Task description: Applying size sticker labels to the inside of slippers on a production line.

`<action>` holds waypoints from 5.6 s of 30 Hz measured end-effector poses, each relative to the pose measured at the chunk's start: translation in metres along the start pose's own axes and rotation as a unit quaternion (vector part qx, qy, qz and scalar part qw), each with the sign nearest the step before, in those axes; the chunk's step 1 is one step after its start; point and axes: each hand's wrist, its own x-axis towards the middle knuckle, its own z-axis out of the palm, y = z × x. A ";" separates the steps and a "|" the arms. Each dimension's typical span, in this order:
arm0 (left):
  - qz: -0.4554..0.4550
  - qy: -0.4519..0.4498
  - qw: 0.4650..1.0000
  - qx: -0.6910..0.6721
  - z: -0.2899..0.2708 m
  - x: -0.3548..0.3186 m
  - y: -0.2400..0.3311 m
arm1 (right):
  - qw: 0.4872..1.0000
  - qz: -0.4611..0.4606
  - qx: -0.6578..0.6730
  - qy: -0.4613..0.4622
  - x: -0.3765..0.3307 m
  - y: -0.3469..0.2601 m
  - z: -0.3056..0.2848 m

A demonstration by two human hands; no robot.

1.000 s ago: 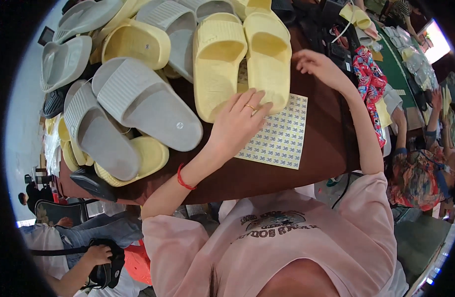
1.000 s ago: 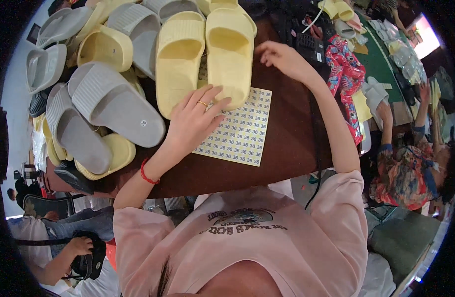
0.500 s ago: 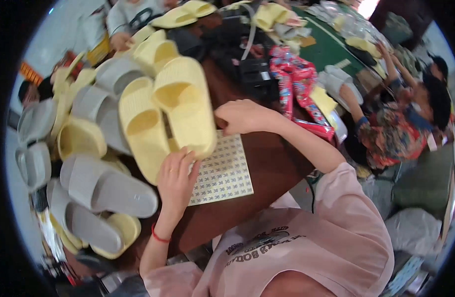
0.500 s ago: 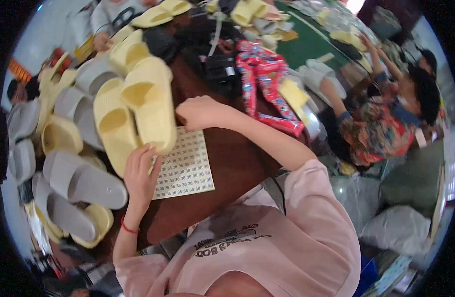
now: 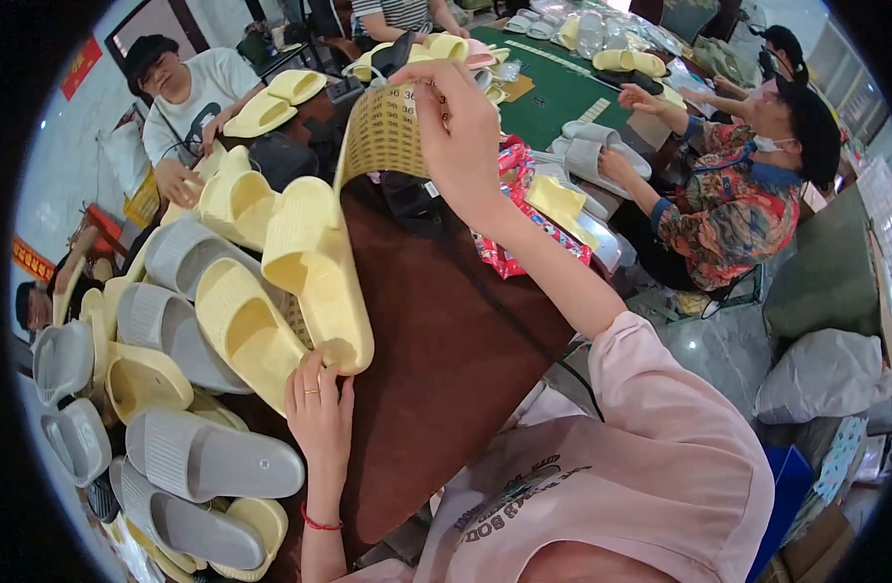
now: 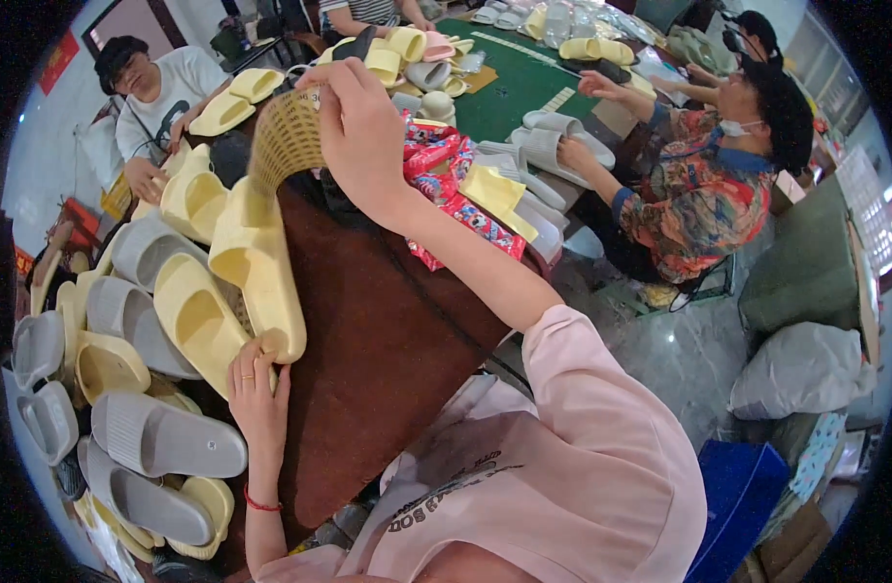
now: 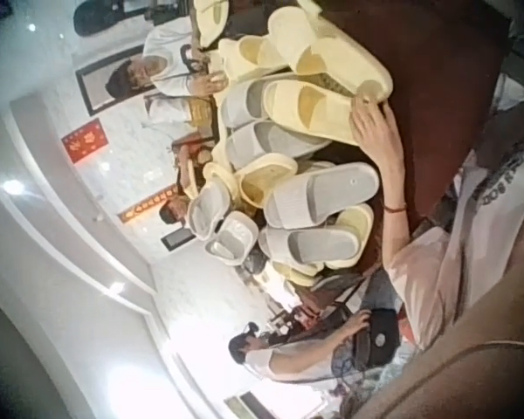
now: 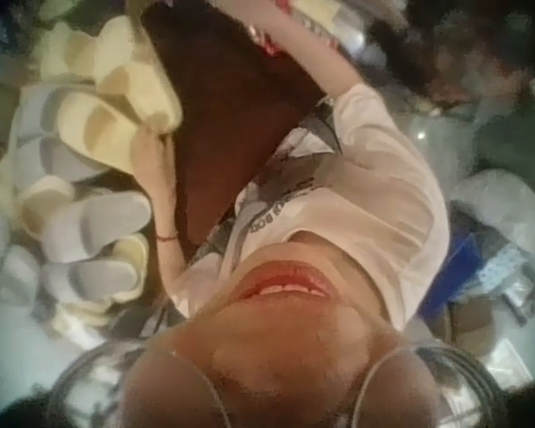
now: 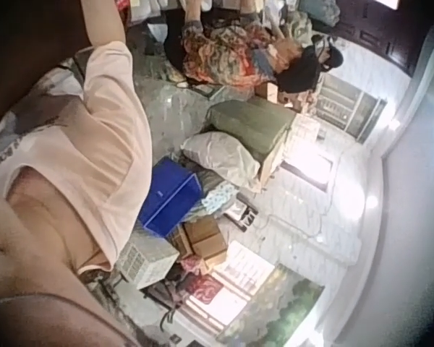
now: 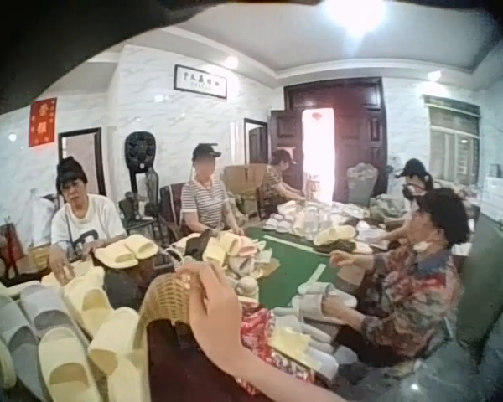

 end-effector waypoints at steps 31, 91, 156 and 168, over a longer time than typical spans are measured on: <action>-0.375 -0.020 0.578 -0.725 -0.037 0.001 -0.026 | 0.832 0.189 0.163 -0.496 -0.085 -0.027 0.038; -0.334 -0.023 0.807 -0.486 -0.009 -0.002 0.007 | 0.857 -0.098 0.153 -0.483 -0.118 -0.067 0.032; -0.008 -0.139 0.946 -0.292 0.002 -0.007 0.022 | 0.837 -0.165 -0.042 -0.521 -0.122 -0.032 0.041; -0.002 -0.132 0.948 -0.289 0.003 -0.007 0.022 | 0.824 -0.027 0.040 -0.564 -0.120 -0.025 0.043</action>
